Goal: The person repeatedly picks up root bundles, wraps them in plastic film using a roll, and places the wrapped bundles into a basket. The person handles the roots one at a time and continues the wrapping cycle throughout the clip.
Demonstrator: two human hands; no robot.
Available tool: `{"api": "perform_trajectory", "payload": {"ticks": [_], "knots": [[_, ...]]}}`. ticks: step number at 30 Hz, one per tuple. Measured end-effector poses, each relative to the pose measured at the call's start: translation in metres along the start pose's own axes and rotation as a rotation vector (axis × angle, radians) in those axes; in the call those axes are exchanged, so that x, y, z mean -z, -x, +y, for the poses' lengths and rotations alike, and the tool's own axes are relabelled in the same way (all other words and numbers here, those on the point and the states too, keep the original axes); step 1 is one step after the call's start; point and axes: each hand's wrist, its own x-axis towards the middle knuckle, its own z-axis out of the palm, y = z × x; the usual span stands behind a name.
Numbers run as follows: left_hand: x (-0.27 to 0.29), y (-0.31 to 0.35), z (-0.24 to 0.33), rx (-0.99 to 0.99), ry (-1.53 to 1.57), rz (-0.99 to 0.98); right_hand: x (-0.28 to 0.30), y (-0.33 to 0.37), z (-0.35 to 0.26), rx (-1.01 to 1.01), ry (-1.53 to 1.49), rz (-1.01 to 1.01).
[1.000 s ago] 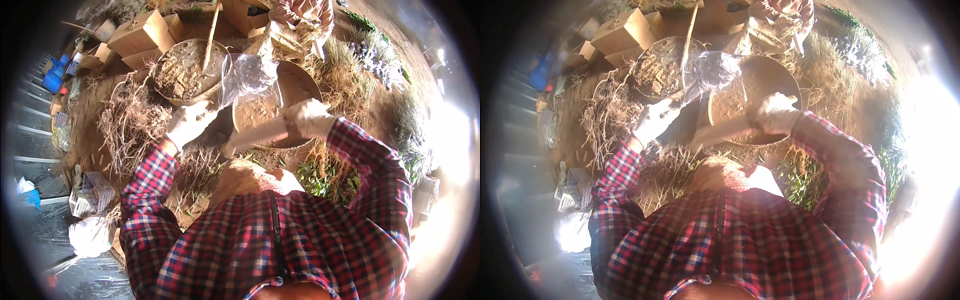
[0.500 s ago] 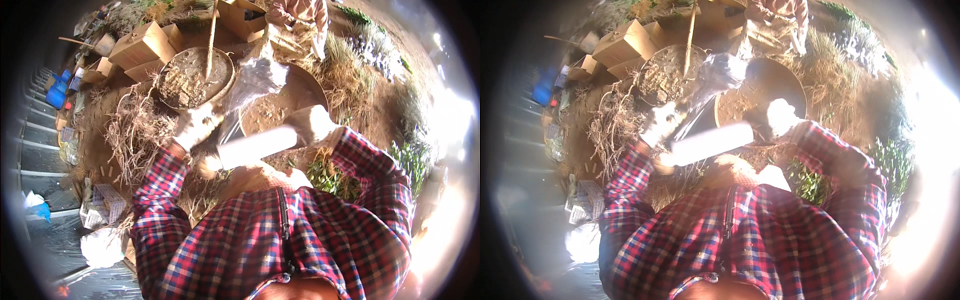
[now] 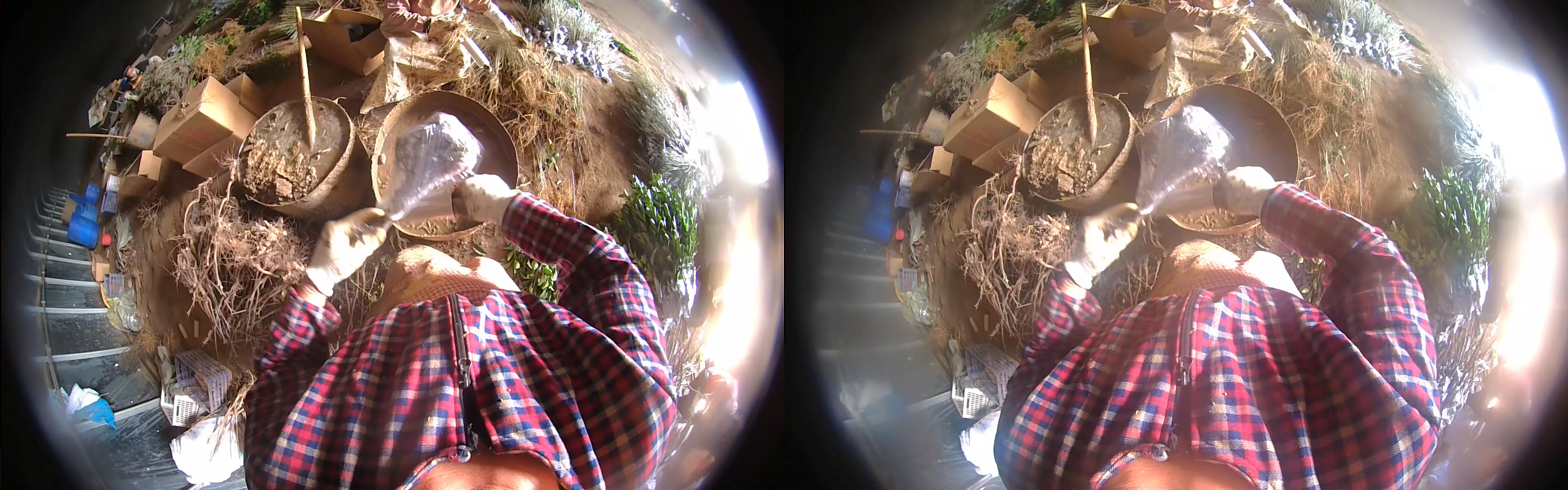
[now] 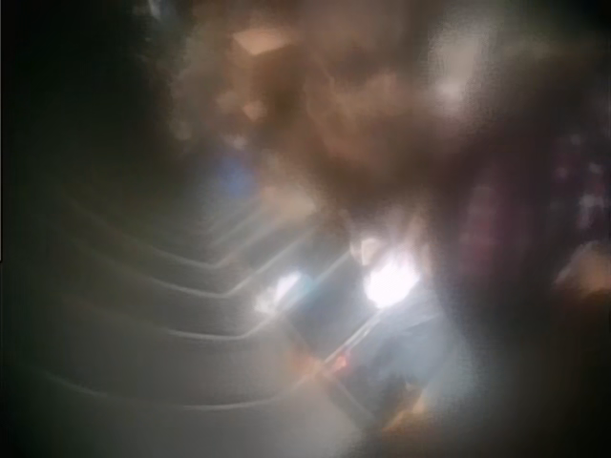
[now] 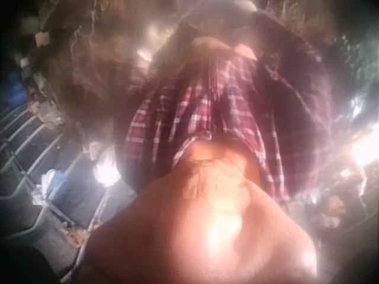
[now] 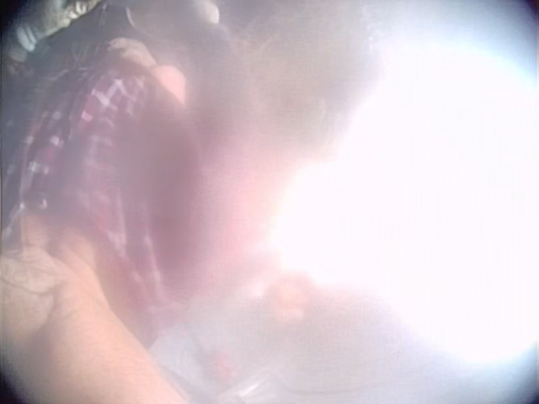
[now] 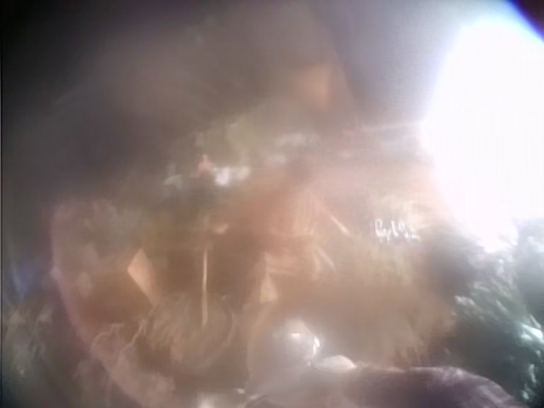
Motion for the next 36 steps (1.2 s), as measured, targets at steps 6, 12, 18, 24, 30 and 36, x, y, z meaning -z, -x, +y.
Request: {"api": "perform_trajectory", "payload": {"ticks": [6,12,18,24,30,36], "knots": [[0.040,-0.005,-0.008,-0.030,-1.024,0.216,0.069,0.092,-0.058,0.255,-0.118,0.213],[-0.036,0.004,-0.048,-0.092,-0.891,0.101,0.047,0.073,-0.103,0.197,-0.907,0.592],[-0.082,0.034,-0.041,-0.156,-0.529,-0.181,0.036,0.101,-0.123,-0.051,-1.071,0.263],[-0.100,0.046,-0.036,-0.043,-0.405,-0.388,0.017,0.129,-0.142,0.012,-1.579,0.172],[-0.118,0.055,-0.054,-0.042,-0.615,-0.660,0.015,0.149,-0.188,0.644,-1.338,0.186],[-0.148,0.058,-0.080,0.027,-0.698,-0.753,0.029,0.191,-0.227,0.656,-2.467,-0.217]]}}
